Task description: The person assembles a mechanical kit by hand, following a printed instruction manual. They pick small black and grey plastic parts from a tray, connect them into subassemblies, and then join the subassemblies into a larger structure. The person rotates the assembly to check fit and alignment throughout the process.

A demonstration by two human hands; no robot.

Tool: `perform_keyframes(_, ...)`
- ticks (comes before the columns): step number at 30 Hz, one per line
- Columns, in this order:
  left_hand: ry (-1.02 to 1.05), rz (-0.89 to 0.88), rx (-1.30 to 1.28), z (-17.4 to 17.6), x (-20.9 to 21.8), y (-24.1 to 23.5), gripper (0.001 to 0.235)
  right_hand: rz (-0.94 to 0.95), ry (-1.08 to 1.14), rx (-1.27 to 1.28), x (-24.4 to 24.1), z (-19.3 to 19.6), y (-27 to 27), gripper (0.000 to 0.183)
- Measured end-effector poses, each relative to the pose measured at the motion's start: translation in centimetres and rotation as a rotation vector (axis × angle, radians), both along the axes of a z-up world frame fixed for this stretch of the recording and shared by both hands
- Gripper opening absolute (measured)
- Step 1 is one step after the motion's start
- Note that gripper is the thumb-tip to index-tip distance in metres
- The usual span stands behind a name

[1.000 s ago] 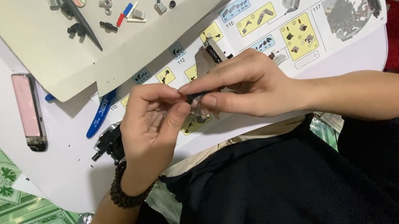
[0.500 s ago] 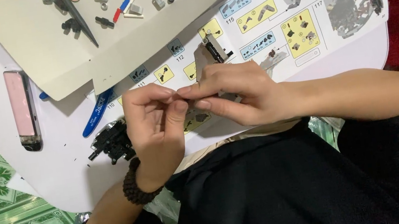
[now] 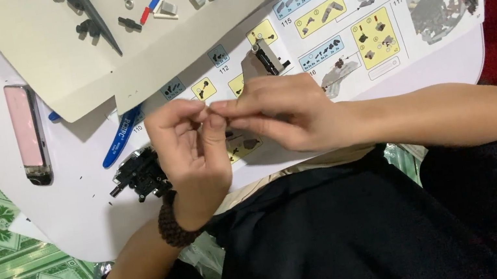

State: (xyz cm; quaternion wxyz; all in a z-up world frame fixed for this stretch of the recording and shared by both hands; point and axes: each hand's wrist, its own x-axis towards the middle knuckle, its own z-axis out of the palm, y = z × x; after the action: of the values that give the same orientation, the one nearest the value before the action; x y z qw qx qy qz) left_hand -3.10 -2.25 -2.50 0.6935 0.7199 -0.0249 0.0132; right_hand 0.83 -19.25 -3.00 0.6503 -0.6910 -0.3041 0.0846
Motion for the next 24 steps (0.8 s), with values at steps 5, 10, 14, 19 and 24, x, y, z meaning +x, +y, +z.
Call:
perform_keyframes(5,-0.059,-0.236,-0.013,0.1,1.7,1.5,0.043,0.112,0.259,0.058,1.3,1.4,-1.4,0.024)
perform_keyframes(10,-0.24,-0.262,0.309,1.5,2.9,1.3,0.033,0.152,0.53,0.156,1.5,1.6,-1.7,0.014)
perform_keyframes(14,-0.428,-0.193,0.354,1.4,3.2,1.4,0.029,0.047,0.344,0.213,1.6,0.6,-1.3,0.015)
perform_keyframes(19,-0.527,-0.146,0.464,1.3,3.2,1.2,0.021,0.051,0.337,0.188,1.7,0.9,-1.3,0.012)
perform_keyframes(24,-0.54,-0.125,0.468,1.5,3.3,1.1,0.014,0.052,0.29,0.174,1.9,0.8,-1.1,0.013)
